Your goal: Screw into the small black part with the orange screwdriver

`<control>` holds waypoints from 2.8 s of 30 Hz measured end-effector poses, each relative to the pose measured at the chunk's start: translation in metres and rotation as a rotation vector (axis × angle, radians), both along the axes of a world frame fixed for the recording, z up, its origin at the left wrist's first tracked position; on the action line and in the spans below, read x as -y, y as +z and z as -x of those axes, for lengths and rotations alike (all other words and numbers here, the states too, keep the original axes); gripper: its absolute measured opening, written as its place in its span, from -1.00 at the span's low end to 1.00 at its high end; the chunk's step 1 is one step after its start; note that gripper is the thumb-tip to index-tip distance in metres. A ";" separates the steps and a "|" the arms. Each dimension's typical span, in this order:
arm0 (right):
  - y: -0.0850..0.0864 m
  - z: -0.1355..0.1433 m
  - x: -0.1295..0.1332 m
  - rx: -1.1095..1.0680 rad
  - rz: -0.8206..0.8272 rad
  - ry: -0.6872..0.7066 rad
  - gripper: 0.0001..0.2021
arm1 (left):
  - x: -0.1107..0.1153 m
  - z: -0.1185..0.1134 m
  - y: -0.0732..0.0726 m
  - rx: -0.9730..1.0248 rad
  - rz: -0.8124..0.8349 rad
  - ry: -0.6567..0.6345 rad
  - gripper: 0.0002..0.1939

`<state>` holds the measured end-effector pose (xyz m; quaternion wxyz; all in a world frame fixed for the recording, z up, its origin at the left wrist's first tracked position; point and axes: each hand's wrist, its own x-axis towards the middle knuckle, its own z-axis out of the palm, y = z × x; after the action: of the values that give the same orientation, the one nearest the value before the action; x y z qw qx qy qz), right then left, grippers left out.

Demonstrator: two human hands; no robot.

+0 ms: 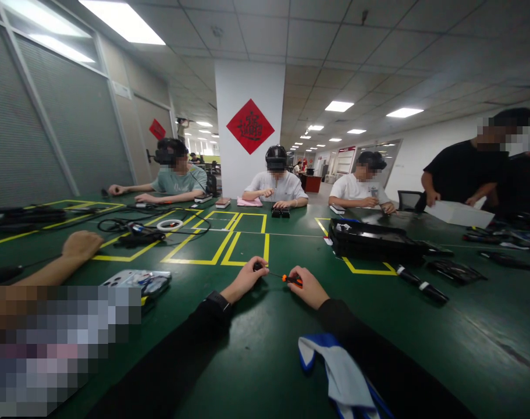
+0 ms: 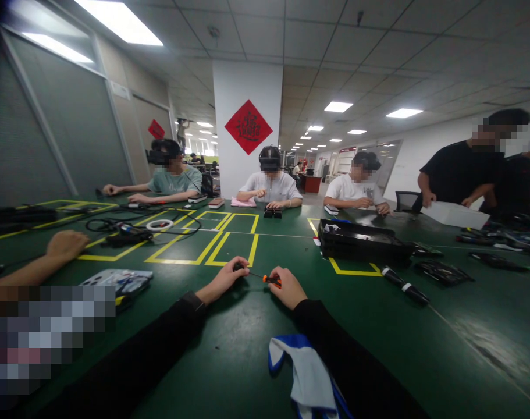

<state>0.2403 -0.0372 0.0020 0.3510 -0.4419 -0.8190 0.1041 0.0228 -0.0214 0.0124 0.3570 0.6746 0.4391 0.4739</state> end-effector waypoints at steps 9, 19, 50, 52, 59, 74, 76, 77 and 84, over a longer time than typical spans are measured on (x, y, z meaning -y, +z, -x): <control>0.004 0.001 -0.001 0.040 -0.041 0.012 -0.86 | -0.005 0.002 -0.006 0.007 -0.033 -0.021 -0.76; 0.003 0.001 -0.001 0.011 -0.034 0.003 -0.88 | -0.008 0.001 -0.008 0.012 -0.038 -0.026 -0.75; 0.002 0.000 -0.002 0.028 -0.021 -0.037 -0.87 | 0.001 -0.002 0.000 -0.020 -0.023 0.001 -0.77; 0.002 0.000 -0.002 0.032 -0.010 -0.024 -0.87 | 0.002 -0.002 0.002 -0.018 -0.017 0.015 -0.77; 0.002 -0.001 0.002 0.000 0.021 -0.003 -0.83 | -0.003 -0.001 -0.003 -0.005 -0.028 0.002 -0.76; 0.004 0.001 0.003 0.001 -0.007 0.070 -0.81 | -0.008 0.001 -0.009 -0.006 -0.050 -0.026 -0.74; 0.004 0.002 0.003 -0.002 -0.005 0.060 -0.82 | -0.009 0.001 -0.010 -0.005 -0.052 -0.029 -0.74; 0.004 0.002 0.003 0.000 -0.001 0.048 -0.84 | -0.009 0.001 -0.010 -0.007 -0.053 -0.026 -0.74; 0.004 0.001 0.000 0.041 -0.008 0.038 -0.88 | -0.007 0.001 -0.009 -0.009 -0.038 -0.013 -0.74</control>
<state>0.2396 -0.0369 0.0062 0.3340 -0.4270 -0.8346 0.0983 0.0217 -0.0143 0.0034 0.3453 0.6863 0.4272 0.4767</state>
